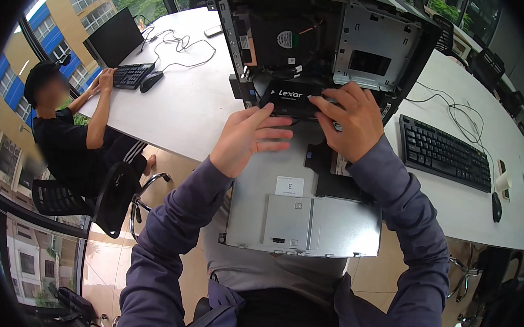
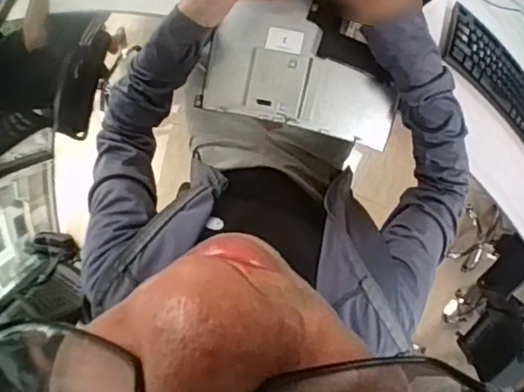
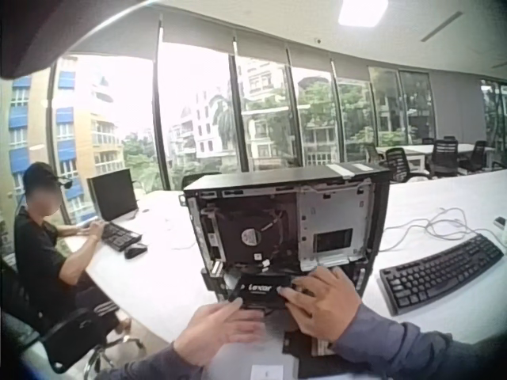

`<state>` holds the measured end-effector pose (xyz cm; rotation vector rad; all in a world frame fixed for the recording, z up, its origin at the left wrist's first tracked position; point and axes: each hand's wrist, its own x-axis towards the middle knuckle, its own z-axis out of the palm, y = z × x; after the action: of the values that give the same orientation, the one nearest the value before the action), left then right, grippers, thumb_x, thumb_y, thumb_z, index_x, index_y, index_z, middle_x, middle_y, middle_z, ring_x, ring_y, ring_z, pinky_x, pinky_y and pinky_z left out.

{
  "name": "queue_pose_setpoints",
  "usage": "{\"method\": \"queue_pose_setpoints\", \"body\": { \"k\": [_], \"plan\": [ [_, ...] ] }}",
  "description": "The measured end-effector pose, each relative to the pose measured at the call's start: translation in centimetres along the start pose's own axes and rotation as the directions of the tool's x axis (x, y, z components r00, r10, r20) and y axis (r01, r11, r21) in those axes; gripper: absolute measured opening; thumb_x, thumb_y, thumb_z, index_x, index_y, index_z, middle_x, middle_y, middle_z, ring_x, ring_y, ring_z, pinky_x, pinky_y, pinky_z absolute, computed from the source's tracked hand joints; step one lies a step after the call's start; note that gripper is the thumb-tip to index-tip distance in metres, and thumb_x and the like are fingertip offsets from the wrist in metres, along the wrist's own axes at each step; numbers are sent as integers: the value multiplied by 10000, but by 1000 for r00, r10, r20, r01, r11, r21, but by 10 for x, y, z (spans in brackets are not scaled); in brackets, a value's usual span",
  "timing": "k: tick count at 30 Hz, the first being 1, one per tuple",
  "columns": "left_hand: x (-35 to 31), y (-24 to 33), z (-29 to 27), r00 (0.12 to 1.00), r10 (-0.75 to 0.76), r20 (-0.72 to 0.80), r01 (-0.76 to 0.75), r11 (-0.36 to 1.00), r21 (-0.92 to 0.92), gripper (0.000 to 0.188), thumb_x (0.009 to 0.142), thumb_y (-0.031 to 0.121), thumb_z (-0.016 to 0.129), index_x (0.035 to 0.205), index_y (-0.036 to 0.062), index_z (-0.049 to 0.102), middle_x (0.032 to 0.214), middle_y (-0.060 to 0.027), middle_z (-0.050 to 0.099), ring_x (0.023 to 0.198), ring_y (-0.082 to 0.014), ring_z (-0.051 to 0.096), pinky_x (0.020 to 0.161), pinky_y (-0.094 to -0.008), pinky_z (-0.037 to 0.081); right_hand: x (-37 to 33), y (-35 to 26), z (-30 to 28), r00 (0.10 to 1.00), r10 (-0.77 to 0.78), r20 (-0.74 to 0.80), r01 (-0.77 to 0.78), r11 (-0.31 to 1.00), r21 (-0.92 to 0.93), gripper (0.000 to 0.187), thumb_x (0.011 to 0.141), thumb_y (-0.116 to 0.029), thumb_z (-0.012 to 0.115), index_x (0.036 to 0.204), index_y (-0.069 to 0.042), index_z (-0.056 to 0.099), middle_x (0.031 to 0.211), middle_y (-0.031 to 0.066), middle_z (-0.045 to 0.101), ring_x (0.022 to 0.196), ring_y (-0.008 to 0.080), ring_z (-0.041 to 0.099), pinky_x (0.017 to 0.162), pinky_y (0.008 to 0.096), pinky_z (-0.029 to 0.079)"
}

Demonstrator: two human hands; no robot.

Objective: Replacing or installing a new SSD drive in a desktop computer.

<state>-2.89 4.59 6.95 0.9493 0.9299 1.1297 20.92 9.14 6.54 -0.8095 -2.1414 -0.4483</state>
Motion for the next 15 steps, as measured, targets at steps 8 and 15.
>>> {"method": "queue_pose_setpoints", "body": {
  "k": [8, 15],
  "plan": [
    [-11, -8, -19, 997, 20, -69, -7, 982, 189, 475, 1089, 319, 514, 1329, -89, 542, 1180, -207, 686, 934, -233, 707, 801, -350, 609, 13, -14, 20, 999, -34, 14, 36, 971, -235, 276, 810, -167, 777, 1085, -152, 799, 1058, 15, 730, 937, 210, 617, 798, 370, 480],
    [-12, -17, -23, 959, 260, -113, -176, 859, 481, 348, 1043, 218, 610, 1244, -66, 636, 1106, -151, 714, 873, -183, 697, 733, -301, 586, 22, -18, 26, 990, -91, 110, 127, 911, -392, 334, 839, -147, 691, 1158, -61, 741, 1048, 35, 727, 981, 179, 621, 851, 375, 446]
  ]
}}
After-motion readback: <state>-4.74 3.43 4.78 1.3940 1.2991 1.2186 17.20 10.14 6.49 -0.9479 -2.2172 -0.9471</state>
